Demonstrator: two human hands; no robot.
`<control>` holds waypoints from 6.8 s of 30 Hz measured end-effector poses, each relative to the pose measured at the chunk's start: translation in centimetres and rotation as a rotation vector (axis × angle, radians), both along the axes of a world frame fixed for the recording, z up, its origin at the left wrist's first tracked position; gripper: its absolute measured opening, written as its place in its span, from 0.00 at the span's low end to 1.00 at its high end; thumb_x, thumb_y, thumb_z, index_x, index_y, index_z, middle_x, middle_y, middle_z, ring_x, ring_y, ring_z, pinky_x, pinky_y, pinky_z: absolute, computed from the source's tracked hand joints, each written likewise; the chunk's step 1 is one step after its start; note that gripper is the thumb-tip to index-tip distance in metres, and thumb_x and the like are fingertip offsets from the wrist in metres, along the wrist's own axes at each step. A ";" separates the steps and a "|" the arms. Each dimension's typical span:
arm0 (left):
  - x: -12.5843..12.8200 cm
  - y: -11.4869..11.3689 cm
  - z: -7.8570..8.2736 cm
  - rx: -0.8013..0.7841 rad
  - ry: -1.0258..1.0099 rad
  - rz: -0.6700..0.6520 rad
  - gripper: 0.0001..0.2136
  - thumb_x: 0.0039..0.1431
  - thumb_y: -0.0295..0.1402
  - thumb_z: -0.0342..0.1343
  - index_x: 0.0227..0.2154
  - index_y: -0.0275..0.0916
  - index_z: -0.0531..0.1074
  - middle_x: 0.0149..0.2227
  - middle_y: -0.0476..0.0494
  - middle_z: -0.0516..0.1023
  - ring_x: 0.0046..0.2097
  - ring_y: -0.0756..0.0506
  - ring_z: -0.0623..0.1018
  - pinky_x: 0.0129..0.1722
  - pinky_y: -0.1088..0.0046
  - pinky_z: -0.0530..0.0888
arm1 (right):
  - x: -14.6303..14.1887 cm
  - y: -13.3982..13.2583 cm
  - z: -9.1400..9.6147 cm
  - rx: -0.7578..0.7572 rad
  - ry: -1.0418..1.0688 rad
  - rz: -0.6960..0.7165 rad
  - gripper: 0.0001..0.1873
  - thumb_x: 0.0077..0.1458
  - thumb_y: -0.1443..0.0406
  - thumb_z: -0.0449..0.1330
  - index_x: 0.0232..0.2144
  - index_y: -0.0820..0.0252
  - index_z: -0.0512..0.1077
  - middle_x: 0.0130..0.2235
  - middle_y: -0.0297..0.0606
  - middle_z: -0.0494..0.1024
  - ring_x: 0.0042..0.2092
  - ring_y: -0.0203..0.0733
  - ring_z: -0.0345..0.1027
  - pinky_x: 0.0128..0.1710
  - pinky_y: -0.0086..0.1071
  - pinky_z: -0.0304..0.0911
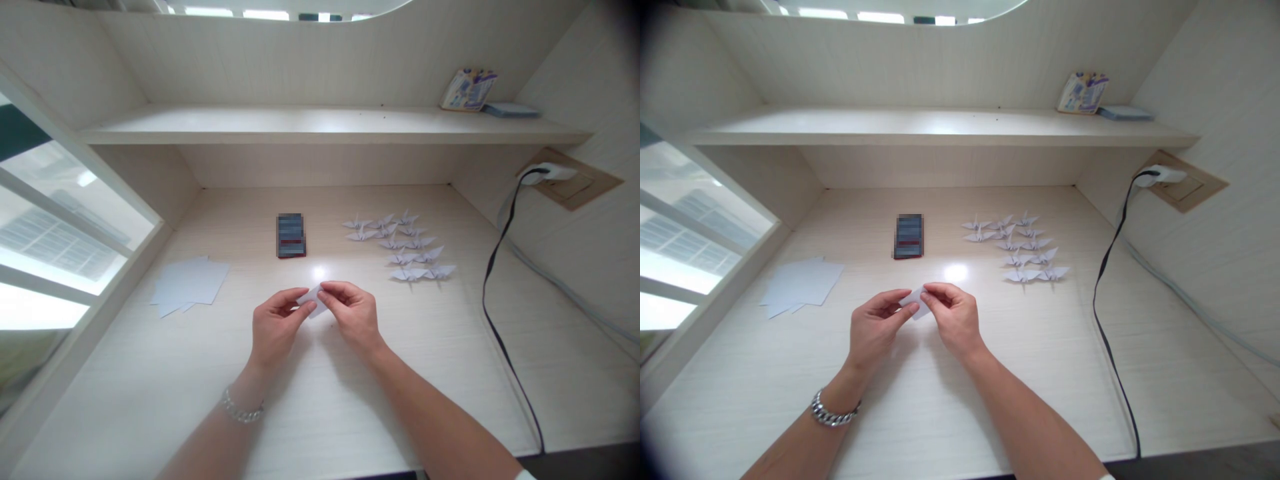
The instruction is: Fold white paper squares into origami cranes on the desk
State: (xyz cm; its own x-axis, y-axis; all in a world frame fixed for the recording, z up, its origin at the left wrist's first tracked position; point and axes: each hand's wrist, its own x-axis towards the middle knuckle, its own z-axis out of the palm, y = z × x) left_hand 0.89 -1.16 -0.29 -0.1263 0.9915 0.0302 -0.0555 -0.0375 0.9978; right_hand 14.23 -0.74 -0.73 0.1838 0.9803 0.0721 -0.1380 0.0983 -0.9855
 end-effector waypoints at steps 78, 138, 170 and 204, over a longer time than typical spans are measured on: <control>-1.0 0.5 0.1 -0.171 -0.122 -0.193 0.07 0.47 0.32 0.63 0.29 0.34 0.77 0.27 0.45 0.77 0.27 0.52 0.71 0.27 0.79 0.67 | 0.3 -0.1 -0.1 0.066 -0.266 0.211 0.06 0.52 0.67 0.57 0.33 0.58 0.74 0.35 0.38 0.76 0.36 0.39 0.69 0.34 0.30 0.64; -1.1 0.7 -0.1 -0.136 -0.106 -0.215 0.08 0.45 0.32 0.63 0.30 0.34 0.77 0.29 0.43 0.78 0.31 0.48 0.74 0.32 0.73 0.70 | 0.3 0.2 -0.6 -0.027 -0.024 0.222 0.06 0.47 0.64 0.62 0.30 0.59 0.75 0.31 0.37 0.77 0.33 0.39 0.69 0.32 0.30 0.65; -0.9 0.7 -0.2 -0.092 -0.081 -0.183 0.08 0.47 0.31 0.62 0.31 0.35 0.76 0.31 0.43 0.78 0.32 0.49 0.74 0.34 0.74 0.71 | 0.3 -0.3 -0.2 0.019 -0.263 0.160 0.07 0.51 0.64 0.59 0.34 0.59 0.69 0.34 0.37 0.74 0.35 0.39 0.69 0.35 0.31 0.64; -1.4 1.5 -1.3 -0.124 -0.035 -0.025 0.10 0.48 0.37 0.60 0.28 0.35 0.72 0.25 0.48 0.73 0.27 0.52 0.69 0.28 0.77 0.66 | 0.0 -0.2 -0.1 -0.128 -0.161 0.271 0.16 0.48 0.62 0.62 0.40 0.61 0.70 0.33 0.40 0.78 0.34 0.41 0.72 0.34 0.33 0.66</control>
State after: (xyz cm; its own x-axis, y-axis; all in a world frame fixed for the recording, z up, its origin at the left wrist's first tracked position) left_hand -0.50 0.31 -1.62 -0.1006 0.9902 -0.0968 -0.0896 0.0879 0.9921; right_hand 14.18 -0.96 -0.81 -0.0888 0.9949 -0.0483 0.0158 -0.0471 -0.9988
